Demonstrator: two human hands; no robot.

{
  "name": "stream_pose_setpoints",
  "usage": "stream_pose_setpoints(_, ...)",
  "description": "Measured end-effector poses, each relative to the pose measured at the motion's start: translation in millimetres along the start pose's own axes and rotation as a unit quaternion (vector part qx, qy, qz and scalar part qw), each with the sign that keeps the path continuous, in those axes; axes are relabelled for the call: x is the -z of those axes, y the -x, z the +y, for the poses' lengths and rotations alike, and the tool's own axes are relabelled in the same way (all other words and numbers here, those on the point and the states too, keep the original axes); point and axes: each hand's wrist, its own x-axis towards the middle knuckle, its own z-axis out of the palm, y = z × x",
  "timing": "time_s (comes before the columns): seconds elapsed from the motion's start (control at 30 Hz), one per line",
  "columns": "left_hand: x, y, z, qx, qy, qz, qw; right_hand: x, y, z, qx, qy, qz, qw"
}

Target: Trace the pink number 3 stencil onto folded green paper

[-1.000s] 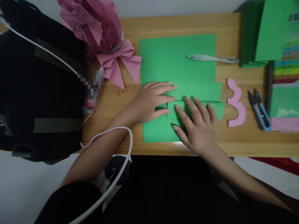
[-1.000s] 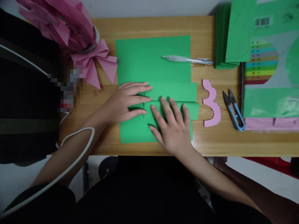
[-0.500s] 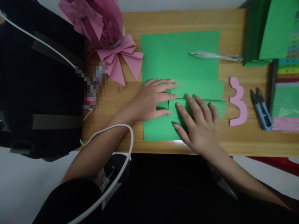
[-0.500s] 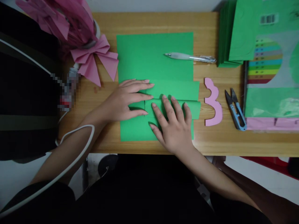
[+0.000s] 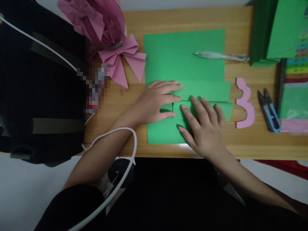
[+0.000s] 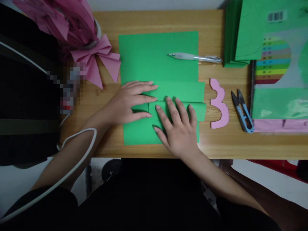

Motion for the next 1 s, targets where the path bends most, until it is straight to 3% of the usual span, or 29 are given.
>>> stream_pose_setpoints(0.13, 0.1, -0.2, 0.4, -0.017, -0.021, 0.006, 1.0, 2.0, -0.9, -1.4, -0.018, -0.004, -0.022, 1.0)
stream_pose_setpoints(0.23, -0.2, -0.1, 0.1, -0.025, -0.022, 0.011, 0.999, 0.7, -0.7, -0.9, 0.003, 0.0, 0.003, 1.0)
stream_pose_setpoints(0.37, -0.7, 0.0, -0.6, -0.004, -0.008, 0.002, 1.0, -2.4, 0.0, 0.5, 0.022, 0.007, 0.035, 0.999)
stream_pose_setpoints(1.0, -0.1, 0.4, 3.9, 0.052, -0.018, 0.004, 0.999, -2.7, -3.9, -5.9, 0.004, 0.016, 0.032, 0.999)
